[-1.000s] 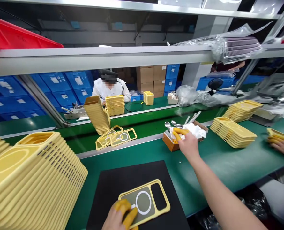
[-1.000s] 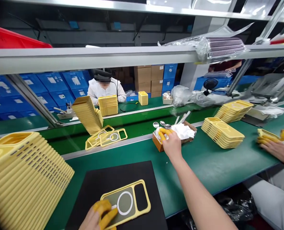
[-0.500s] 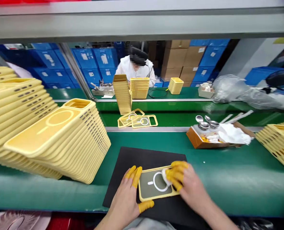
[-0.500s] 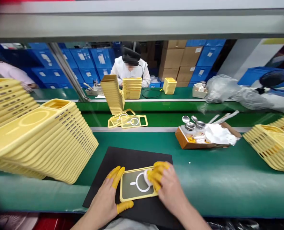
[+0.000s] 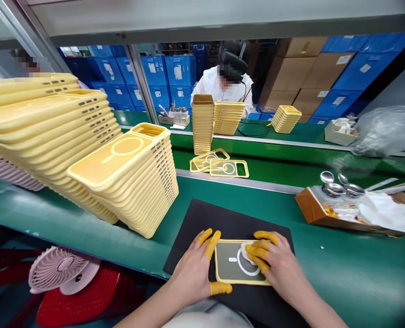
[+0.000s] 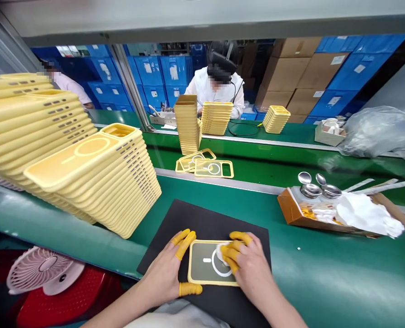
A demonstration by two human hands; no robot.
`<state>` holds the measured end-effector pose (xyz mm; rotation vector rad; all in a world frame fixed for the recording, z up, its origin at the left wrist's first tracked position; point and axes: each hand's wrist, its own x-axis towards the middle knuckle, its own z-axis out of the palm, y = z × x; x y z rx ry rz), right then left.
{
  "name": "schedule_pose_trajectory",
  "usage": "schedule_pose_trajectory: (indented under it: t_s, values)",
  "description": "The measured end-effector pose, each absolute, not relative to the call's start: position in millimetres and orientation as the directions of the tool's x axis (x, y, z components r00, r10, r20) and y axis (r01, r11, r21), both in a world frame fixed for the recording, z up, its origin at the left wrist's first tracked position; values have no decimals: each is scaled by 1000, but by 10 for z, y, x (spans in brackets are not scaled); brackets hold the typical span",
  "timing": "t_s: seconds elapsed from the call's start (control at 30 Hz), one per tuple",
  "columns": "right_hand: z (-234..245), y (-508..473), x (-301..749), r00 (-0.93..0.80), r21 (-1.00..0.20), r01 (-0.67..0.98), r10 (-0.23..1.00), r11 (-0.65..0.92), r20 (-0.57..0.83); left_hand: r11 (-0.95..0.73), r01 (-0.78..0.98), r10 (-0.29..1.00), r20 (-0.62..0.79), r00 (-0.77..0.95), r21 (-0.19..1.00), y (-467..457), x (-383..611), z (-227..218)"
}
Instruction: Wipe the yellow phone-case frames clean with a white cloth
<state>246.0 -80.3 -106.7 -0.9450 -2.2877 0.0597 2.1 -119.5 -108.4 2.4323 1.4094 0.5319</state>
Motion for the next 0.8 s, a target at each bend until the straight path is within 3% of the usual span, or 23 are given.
schedule_pose_trajectory:
  t_s: [0.1,0.23,0.4,0.5,0.63,0.8]
  values:
    - [-1069,-806,2050,-507,-378,528,639,761,578,-478,784,877,164,451,397,-1184,31,-1091]
    - [-1023,-846,1770,-592,-480,440,647,759,481,-513,776,857,173,485,367,-1169,37,-1106]
    - [-963,-841,2059,-800,-442,351,509,826,318,-525,780,851,186,491,341,-1164,35,-1092]
    - [-971,-845,2458,-799,-384,404,525,830,294,-514,777,857,167,488,364,-1167,32,-1076]
    - [-1058,-809,2760,-630,-241,609,645,756,432,-510,761,856,150,495,400,-1147,36,-1068]
    - [-1169,-883,2128,-410,-293,662,661,690,628,-533,753,844,186,503,385,-1137,44,-1085]
